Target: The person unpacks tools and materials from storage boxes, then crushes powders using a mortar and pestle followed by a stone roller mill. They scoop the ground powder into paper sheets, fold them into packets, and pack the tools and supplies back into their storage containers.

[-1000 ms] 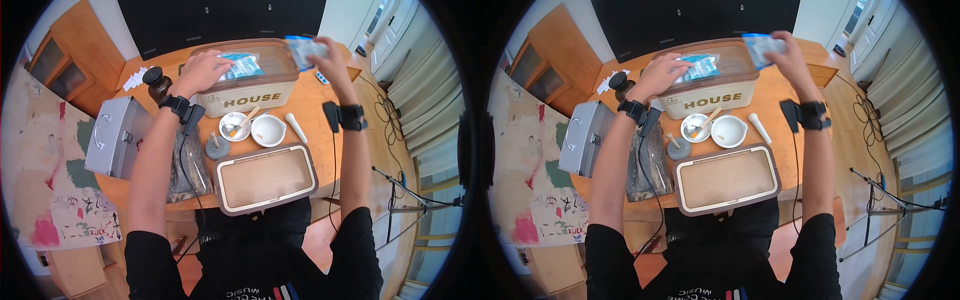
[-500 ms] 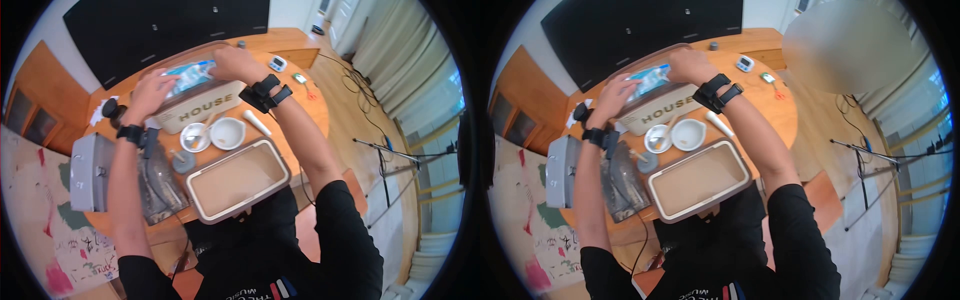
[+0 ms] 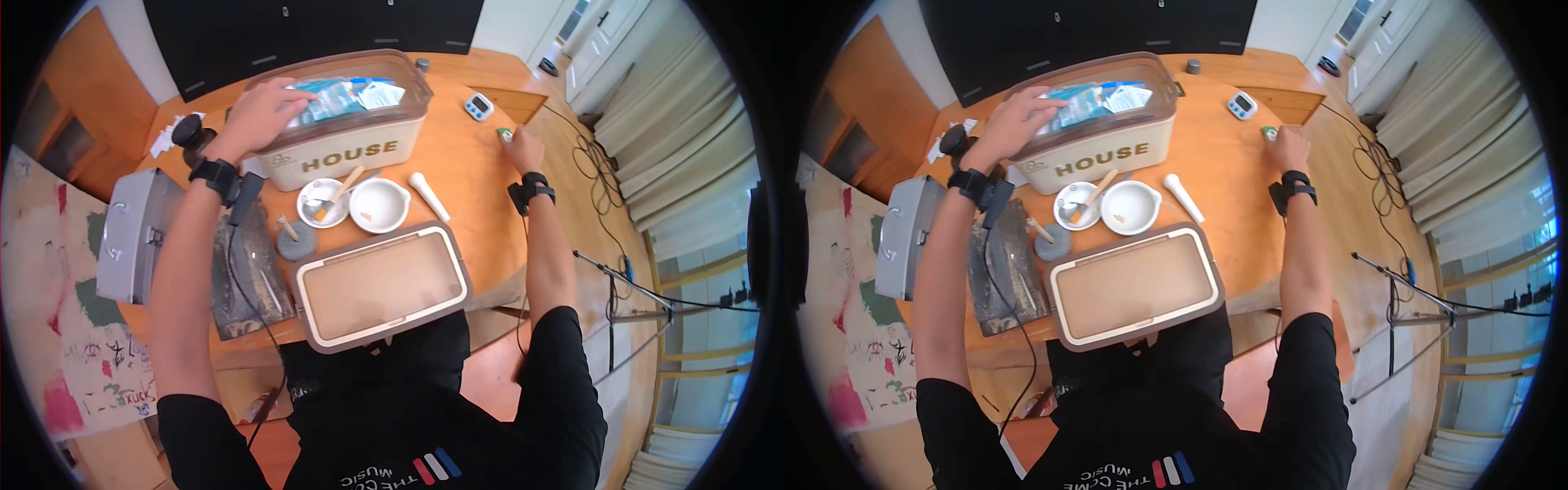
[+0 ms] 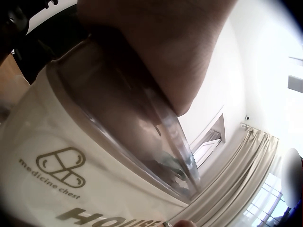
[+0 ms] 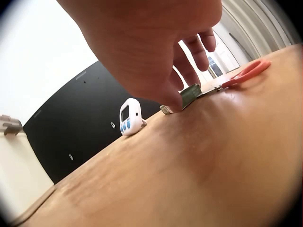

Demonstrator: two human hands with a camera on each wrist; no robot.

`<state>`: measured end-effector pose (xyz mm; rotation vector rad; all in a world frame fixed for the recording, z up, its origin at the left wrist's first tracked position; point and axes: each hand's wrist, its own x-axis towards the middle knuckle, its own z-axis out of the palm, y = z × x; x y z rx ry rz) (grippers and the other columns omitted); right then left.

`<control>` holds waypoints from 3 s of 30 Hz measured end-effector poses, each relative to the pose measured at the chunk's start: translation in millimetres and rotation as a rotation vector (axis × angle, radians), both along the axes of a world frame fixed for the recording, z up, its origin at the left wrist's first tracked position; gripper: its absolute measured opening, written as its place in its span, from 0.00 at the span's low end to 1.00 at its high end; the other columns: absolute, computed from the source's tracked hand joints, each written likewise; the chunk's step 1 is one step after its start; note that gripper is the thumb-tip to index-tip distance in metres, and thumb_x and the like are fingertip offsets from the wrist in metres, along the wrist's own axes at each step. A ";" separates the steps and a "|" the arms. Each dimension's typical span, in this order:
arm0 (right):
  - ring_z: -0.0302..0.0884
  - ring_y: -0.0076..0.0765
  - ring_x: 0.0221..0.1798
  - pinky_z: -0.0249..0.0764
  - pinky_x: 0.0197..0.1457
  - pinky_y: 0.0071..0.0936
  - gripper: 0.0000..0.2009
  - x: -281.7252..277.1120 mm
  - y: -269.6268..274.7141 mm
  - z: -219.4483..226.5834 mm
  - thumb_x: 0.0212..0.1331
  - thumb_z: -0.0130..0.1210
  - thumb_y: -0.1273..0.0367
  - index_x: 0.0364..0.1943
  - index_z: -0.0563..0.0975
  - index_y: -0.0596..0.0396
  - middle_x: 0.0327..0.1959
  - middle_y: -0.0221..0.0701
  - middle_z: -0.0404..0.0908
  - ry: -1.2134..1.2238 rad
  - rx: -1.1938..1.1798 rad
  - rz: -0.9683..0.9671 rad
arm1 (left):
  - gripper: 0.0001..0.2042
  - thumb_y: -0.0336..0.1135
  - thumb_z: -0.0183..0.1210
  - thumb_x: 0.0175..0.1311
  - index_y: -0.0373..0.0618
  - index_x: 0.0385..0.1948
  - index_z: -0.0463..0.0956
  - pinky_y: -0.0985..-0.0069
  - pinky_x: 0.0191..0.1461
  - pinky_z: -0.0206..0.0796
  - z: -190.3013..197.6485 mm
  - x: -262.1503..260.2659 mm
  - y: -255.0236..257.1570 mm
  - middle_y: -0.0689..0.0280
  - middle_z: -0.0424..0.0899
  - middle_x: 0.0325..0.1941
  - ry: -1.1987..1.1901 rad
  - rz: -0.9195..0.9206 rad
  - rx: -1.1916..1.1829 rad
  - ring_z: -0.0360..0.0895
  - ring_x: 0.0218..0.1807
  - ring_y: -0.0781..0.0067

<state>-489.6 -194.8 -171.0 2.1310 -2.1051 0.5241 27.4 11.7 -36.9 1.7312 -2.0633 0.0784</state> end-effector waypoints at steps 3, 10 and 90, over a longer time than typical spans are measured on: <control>0.85 0.57 0.47 0.78 0.47 0.53 0.17 6.6 -2.2 -1.0 0.56 0.65 0.52 0.35 0.83 0.53 0.41 0.46 0.88 0.044 -0.108 0.020 | 0.15 0.50 0.54 0.75 0.68 0.55 0.86 0.56 0.73 0.64 -2.3 0.4 -2.0 0.57 0.78 0.70 -0.008 -0.014 -0.004 0.74 0.70 0.51; 0.83 0.53 0.38 0.77 0.43 0.44 0.10 104.5 14.0 111.8 0.56 0.66 0.67 0.34 0.81 0.60 0.32 0.43 0.85 -0.463 -0.547 0.576 | 0.18 0.50 0.53 0.76 0.67 0.63 0.81 0.54 0.77 0.58 -6.4 2.3 -4.3 0.56 0.74 0.73 -0.040 -0.014 -0.052 0.69 0.74 0.50; 0.82 0.28 0.41 0.78 0.48 0.27 0.18 69.1 346.9 -27.5 0.69 0.63 0.64 0.54 0.81 0.65 0.40 0.36 0.87 -0.974 0.079 0.258 | 0.36 0.45 0.64 0.70 0.37 0.74 0.59 0.59 0.65 0.72 -46.8 -137.3 361.2 0.44 0.75 0.68 0.613 0.129 0.575 0.79 0.63 0.45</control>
